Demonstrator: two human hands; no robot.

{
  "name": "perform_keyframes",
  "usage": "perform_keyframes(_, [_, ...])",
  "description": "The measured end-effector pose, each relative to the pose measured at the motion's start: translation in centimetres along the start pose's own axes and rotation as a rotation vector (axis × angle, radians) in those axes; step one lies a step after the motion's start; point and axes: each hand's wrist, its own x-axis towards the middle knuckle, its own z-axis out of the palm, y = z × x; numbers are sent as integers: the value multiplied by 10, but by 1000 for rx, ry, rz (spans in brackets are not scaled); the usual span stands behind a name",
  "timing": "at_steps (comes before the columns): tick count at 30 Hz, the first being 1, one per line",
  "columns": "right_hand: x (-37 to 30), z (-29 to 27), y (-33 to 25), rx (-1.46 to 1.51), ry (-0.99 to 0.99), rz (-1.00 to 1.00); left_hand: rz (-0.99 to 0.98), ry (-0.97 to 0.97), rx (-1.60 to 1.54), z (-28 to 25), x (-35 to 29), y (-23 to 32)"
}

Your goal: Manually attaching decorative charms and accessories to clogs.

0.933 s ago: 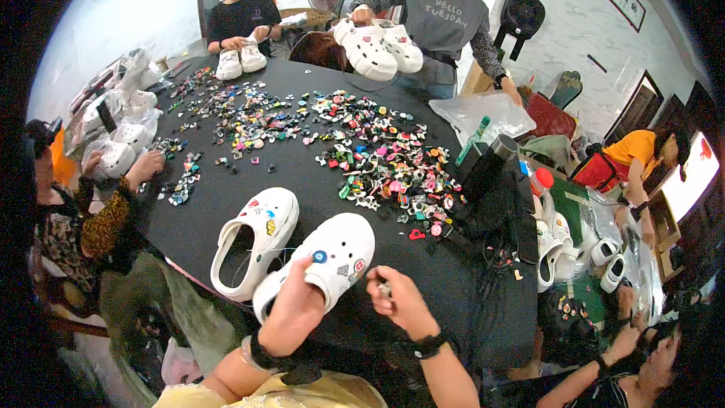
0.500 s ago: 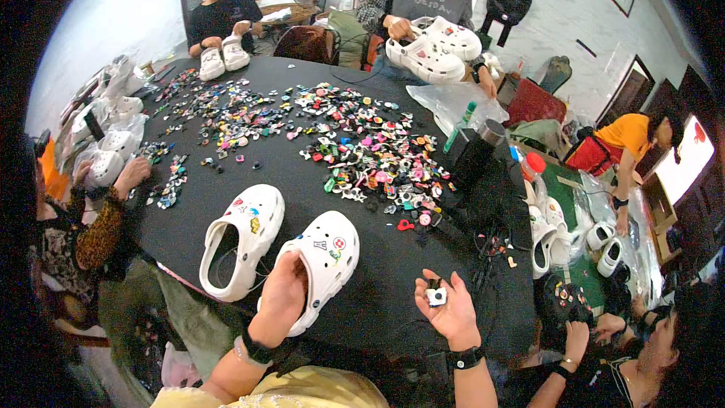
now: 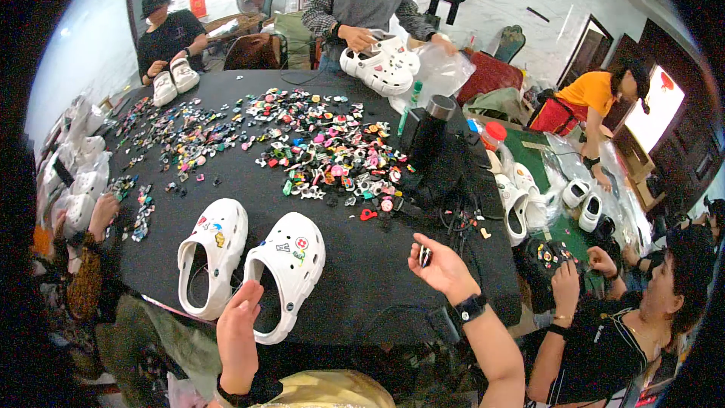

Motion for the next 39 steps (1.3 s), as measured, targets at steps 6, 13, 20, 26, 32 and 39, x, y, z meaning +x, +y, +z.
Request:
perform_keyframes(6, [55,6,-17,-226,145,-85,415,-161,762,-7,8,-10])
perform_keyframes(13, [61,-6,-22,-331,109,-128,832,-220,1557,-11,15,-38])
perform_keyframes(20, [41,-1,-22,-720,106,-183,844,-190,1649,-13,17,-46])
perform_keyframes(26, [27,46,-35,-1051,78,-411,849,-153,1642,-11,16,-45])
perform_keyframes(32, [49,115,-65,-1211,-11,-754,880,-112,1621,-10,17,-46])
perform_keyframes(39, [138,122,-37,-2124,-192,-865,883,-52,1570,-10,15,-47])
